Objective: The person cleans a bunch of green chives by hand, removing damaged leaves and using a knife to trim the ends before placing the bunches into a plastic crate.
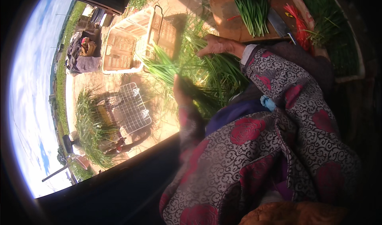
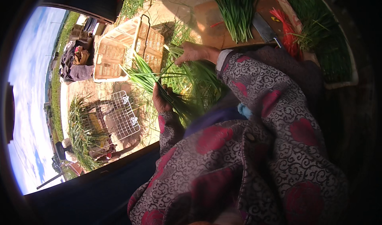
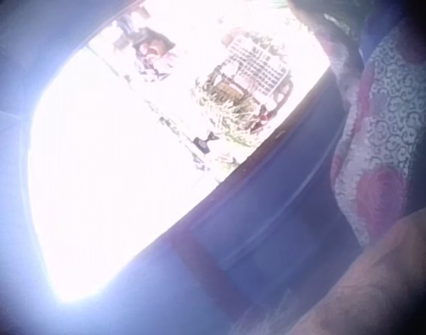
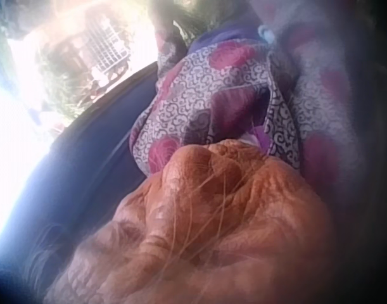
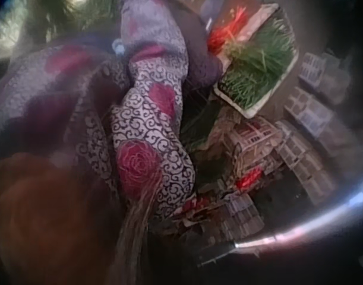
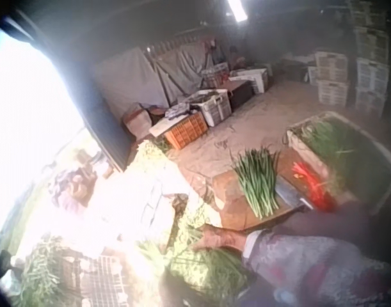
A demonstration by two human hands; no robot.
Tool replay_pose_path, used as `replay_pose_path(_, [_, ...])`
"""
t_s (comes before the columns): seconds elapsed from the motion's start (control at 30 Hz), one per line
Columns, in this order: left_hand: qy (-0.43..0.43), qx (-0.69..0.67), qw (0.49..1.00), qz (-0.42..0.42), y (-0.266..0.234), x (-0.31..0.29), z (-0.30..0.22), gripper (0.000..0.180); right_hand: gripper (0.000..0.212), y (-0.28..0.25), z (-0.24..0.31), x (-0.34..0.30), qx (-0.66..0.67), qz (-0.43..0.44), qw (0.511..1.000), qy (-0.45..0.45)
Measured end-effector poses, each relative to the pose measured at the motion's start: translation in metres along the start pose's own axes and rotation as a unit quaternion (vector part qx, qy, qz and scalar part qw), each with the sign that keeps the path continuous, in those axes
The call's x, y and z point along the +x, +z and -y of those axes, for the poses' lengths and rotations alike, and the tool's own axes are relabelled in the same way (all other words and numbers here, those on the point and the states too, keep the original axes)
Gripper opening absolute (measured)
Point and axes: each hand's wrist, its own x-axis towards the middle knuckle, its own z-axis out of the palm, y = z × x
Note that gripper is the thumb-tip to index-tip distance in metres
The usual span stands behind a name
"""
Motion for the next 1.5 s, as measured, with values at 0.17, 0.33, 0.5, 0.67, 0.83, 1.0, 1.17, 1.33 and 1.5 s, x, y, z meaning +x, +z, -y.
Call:
replay_pose_path(0.17, [0.033, -0.019, 0.999, 0.039, -0.001, -0.004, -0.017, 0.021, 0.031, -0.037, -0.031, 0.002, -0.211, -0.147, 0.963, 0.083])
replay_pose_path(0.33, [0.036, 0.100, 0.989, -0.107, -0.003, -0.012, -0.017, 0.027, 0.055, -0.052, -0.041, 0.011, -0.065, -0.072, 0.995, 0.036])
replay_pose_path(0.5, [0.005, -0.029, 0.999, -0.028, -0.020, 0.012, 0.013, 0.030, 0.038, -0.056, -0.018, -0.005, -0.094, -0.143, 0.985, -0.012])
replay_pose_path(0.67, [-0.029, -0.006, 0.999, -0.016, -0.025, 0.017, 0.022, 0.026, 0.046, -0.056, -0.017, 0.007, 0.073, -0.160, 0.978, -0.112])
replay_pose_path(0.83, [-0.044, 0.102, 0.993, -0.044, -0.004, 0.005, 0.045, 0.030, 0.036, -0.018, 0.014, -0.002, 0.160, -0.157, 0.969, -0.101])
replay_pose_path(1.0, [-0.019, 0.096, 0.993, -0.065, 0.005, -0.003, 0.048, 0.020, 0.025, -0.012, 0.023, -0.003, 0.056, -0.180, 0.981, -0.040])
replay_pose_path(1.17, [0.016, 0.080, 0.991, -0.104, -0.037, 0.022, 0.049, 0.015, 0.030, -0.024, -0.006, 0.016, -0.144, -0.243, 0.959, -0.003])
replay_pose_path(1.33, [-0.026, 0.079, 0.986, -0.143, -0.013, 0.007, 0.039, 0.016, 0.038, -0.081, -0.069, 0.016, -0.325, -0.349, 0.872, 0.108])
replay_pose_path(1.5, [-0.015, 0.068, 0.989, -0.133, -0.018, 0.016, 0.048, 0.014, 0.039, -0.044, -0.034, 0.013, -0.134, -0.305, 0.938, -0.091])
